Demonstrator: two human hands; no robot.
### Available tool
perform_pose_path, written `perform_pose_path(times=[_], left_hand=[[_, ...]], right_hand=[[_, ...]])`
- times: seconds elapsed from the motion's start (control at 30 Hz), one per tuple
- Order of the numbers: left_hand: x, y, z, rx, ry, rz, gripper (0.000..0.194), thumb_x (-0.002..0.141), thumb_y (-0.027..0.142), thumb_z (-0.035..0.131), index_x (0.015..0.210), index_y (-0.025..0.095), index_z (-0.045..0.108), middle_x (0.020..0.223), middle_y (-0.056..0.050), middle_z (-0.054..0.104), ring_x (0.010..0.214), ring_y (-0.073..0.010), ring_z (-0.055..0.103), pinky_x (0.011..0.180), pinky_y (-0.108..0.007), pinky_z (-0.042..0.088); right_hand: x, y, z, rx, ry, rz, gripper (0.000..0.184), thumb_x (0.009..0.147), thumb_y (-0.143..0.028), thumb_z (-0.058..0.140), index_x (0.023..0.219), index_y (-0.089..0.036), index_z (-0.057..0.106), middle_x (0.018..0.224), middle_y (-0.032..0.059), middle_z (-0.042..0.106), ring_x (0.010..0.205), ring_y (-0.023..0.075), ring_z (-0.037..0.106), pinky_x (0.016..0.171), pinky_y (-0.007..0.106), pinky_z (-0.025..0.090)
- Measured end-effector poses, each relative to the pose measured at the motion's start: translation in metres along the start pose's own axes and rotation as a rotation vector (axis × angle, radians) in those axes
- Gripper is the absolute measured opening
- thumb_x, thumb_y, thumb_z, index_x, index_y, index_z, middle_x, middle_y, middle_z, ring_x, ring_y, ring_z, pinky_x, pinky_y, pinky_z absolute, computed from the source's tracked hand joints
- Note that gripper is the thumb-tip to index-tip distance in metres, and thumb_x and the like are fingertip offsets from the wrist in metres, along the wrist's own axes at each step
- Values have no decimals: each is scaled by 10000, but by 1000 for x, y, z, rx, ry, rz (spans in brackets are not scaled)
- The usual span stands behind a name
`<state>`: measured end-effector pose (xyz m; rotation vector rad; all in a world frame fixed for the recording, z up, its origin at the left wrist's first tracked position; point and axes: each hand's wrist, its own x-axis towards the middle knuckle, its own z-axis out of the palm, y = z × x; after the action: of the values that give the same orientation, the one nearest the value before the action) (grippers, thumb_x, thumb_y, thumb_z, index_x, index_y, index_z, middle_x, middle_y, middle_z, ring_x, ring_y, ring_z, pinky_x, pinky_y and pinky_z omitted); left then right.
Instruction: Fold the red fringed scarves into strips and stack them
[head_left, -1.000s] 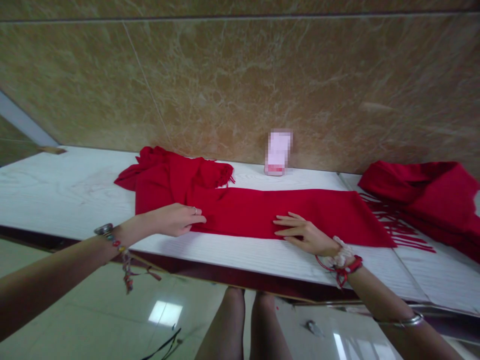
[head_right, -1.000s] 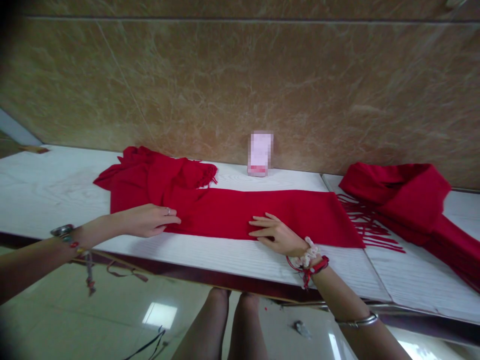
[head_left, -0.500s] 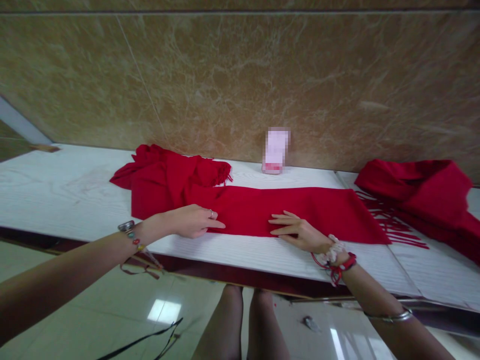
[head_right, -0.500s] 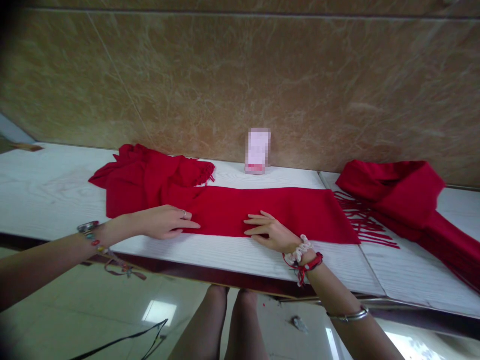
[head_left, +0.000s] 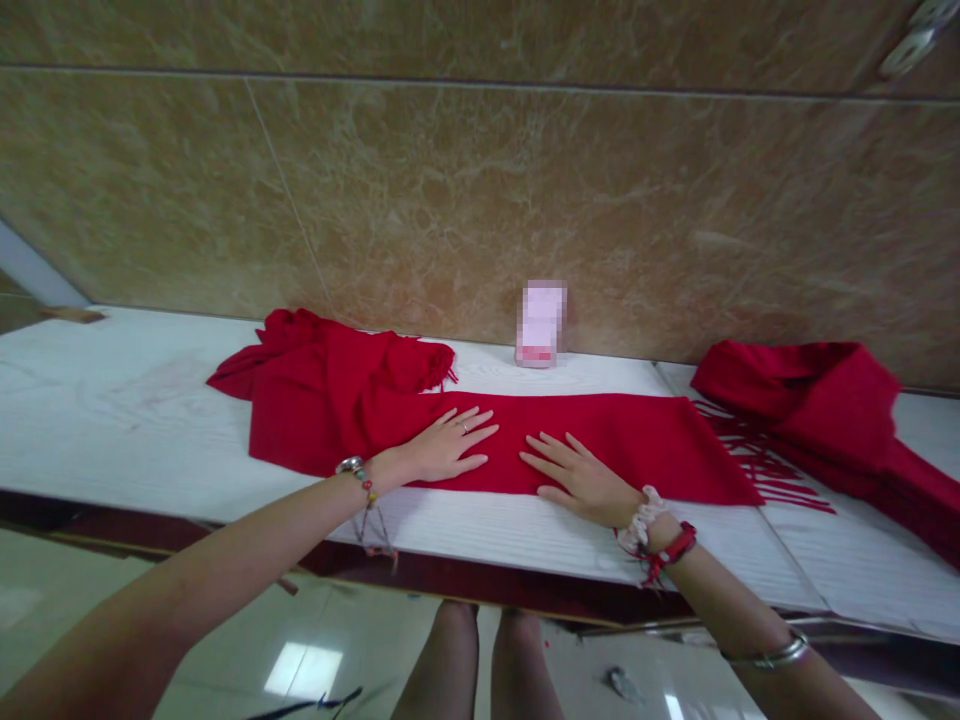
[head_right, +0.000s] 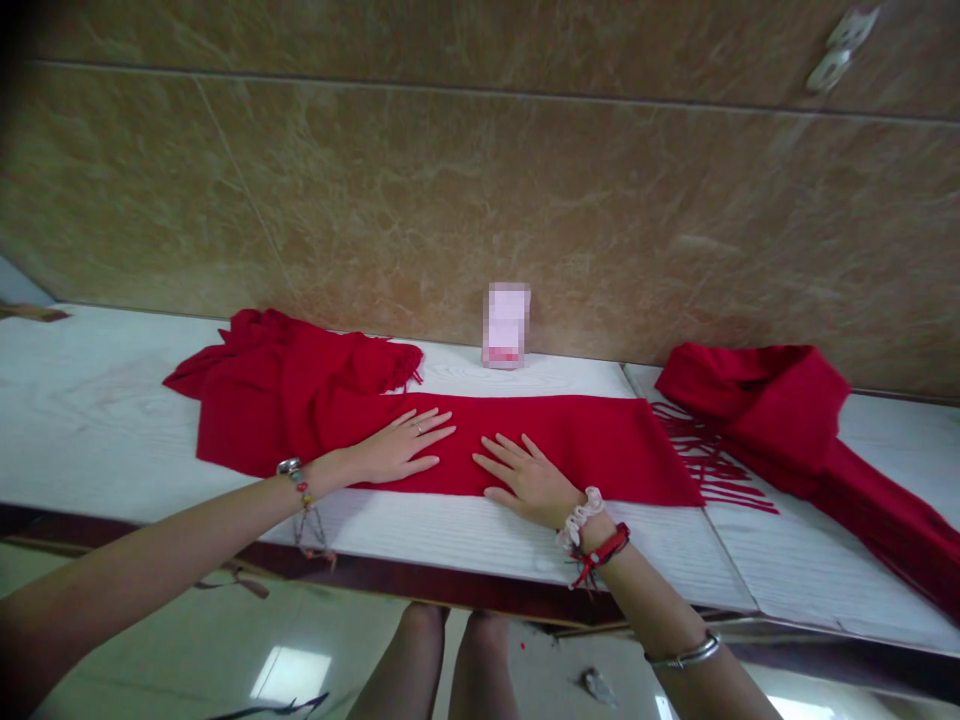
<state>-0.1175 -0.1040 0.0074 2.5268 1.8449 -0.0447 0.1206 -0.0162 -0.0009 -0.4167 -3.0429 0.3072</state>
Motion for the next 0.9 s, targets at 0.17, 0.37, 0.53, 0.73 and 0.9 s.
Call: perform_pose_path(times=[0.17,0.37,0.53,0.73,0.9], left_hand=[[2,-1,-2,-14,-77,-29,543,881,447,310,1354,191,239,1435,-87,174,1312,-232,124,1035,-408,146],[18,1,6,1,27,-171,582,886,469,254,1332,96,274,1411,-164,205,1309,-245,133,1035,-397,162],[18,1,8,19,15,-197,601,874,468,274,1334,81,276,1405,-184,202,1298,-266,161,1032,-384,191],[28,14,-4,66,37,-183,549,847,353,329,1263,-3,371,1354,-221,302,1278,-287,221,1032,-383,204],[59,20,3,6,111,-214,547,869,348,278,1307,21,306,1379,-187,275,1283,-267,220,1031,-385,218]], right_hand=[[16,1,-10,30,55,121,472,898,-393,272,1329,-208,325,1400,88,287,1297,214,184,1030,501,165],[56,-10,-7,-91,111,282,575,869,-461,298,1350,-146,275,1411,119,244,1300,267,156,1007,551,179],[44,11,4,-195,80,318,545,881,-445,261,1330,-143,322,1403,125,260,1279,278,223,992,533,236],[20,44,-8,-303,100,465,558,879,-435,274,1280,-65,392,1337,221,345,1243,304,300,974,520,272],[46,28,-7,-260,136,369,510,894,-368,270,1316,-89,336,1380,165,302,1272,265,248,1004,460,257]])
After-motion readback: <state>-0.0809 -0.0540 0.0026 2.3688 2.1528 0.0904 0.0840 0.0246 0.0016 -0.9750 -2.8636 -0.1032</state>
